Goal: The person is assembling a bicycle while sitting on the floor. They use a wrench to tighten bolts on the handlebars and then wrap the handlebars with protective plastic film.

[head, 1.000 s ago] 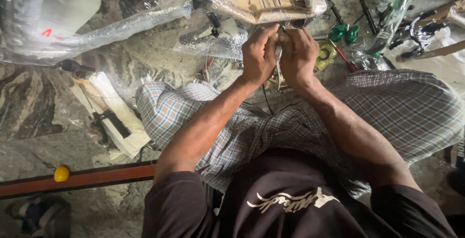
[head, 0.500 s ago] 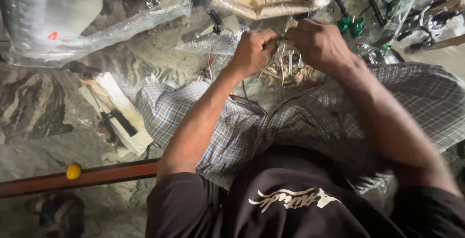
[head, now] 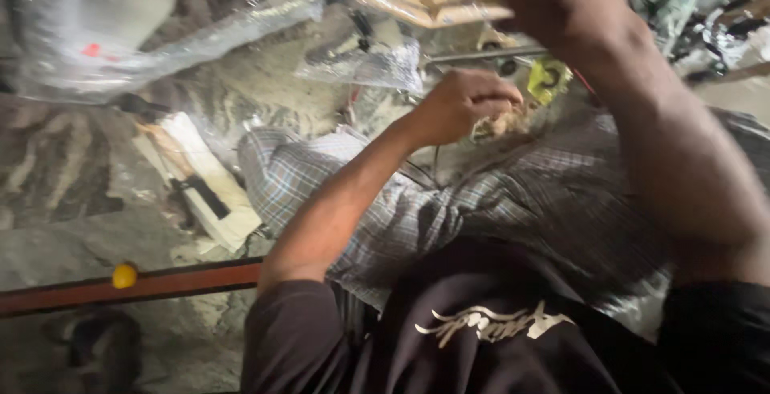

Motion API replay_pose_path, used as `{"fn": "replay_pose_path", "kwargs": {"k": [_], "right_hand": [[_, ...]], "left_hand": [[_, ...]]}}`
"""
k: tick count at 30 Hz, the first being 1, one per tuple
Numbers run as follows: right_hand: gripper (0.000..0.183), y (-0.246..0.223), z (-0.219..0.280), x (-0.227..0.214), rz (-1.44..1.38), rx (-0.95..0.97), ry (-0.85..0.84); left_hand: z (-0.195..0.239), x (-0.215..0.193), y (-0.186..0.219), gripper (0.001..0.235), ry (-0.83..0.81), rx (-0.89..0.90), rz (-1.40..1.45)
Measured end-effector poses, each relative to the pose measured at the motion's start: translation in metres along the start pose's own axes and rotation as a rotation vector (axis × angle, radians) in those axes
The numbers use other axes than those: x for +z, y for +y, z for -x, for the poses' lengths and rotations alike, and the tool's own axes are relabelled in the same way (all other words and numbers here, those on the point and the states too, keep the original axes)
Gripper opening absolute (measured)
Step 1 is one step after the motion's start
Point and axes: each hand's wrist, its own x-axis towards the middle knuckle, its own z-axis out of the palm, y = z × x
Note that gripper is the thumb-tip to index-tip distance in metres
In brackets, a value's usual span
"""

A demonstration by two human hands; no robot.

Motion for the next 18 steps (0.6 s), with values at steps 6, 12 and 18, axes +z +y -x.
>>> {"fn": "replay_pose_path", "kwargs": {"k": [6,12,18], "right_hand": [[0.013,0.021,0.086,0.037,0.007,0.455,0.501],[0.019,-0.017,0.076,0.065,-0.680,0.531,0.235],[0.030,-0.071,0.044,0.046,-1.342,0.473,0.052]], "left_hand": [[0.020,-0.042,0.000,0.020,0.127,0.199,0.741],[0.025,-0.043,0.005,0.013,0.222,0.083,0.504],[0.027,-0.040,0.007,0.017,0.369,0.228,0.622]]}}
